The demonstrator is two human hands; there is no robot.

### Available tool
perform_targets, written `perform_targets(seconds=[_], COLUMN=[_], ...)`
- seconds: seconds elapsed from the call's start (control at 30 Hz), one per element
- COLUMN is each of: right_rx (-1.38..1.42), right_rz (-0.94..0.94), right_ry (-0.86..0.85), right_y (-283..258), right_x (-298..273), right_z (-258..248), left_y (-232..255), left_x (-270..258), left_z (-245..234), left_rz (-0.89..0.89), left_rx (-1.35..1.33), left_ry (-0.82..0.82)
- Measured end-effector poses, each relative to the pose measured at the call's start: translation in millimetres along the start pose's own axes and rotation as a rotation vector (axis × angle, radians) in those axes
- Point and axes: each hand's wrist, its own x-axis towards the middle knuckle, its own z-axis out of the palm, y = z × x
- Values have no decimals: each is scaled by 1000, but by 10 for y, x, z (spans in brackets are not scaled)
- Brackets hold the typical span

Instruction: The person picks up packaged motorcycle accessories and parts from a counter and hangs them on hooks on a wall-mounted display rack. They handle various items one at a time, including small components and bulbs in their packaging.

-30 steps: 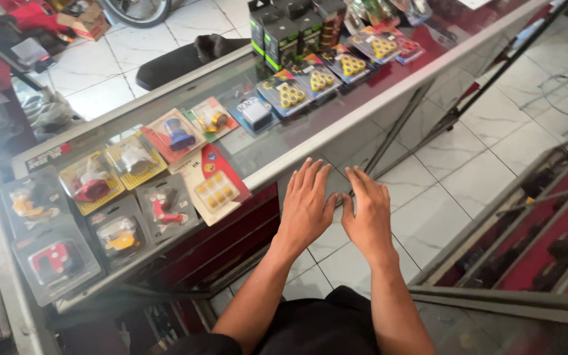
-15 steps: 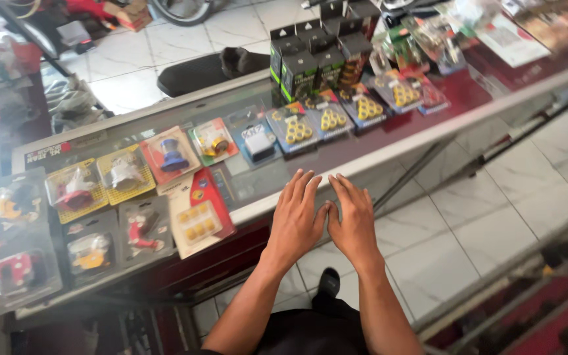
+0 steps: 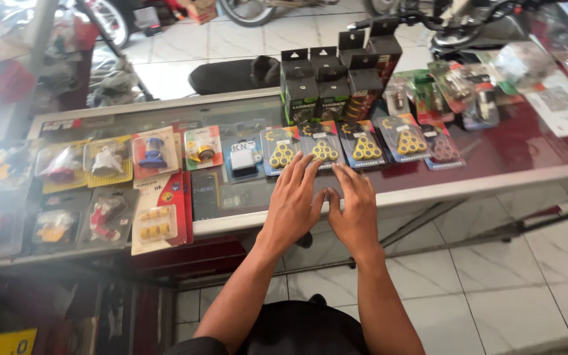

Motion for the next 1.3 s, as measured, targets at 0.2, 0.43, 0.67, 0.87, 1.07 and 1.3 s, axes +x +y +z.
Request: perform_targets(seconds=[0.2,0.43,0.67,0.87,1.07,1.3], right_rx=[79,-4,-99,-140,-138,-123], right_rz=[-113,-184,-249,-201,-222,-291], right_ry=[-28,-44,-57,-89,-103,-112], right_y=[97,62,19,16,159,307], right_x=[325,746,1069,1301,1474,1718], right_z=[74,263,392,554,608,683], left_y=[-99,-544,-944,-1212,-1352,-1359], left_x=[296,659,945,1189,1449,1602], left_z=[-54,-209,-153,-1,88,189], left_rz=[-35,-67,-96,-141,-114,-154], left_rx=[21,-16,-44,-86,-103,-76], left_ry=[81,113,128,58,-3,1])
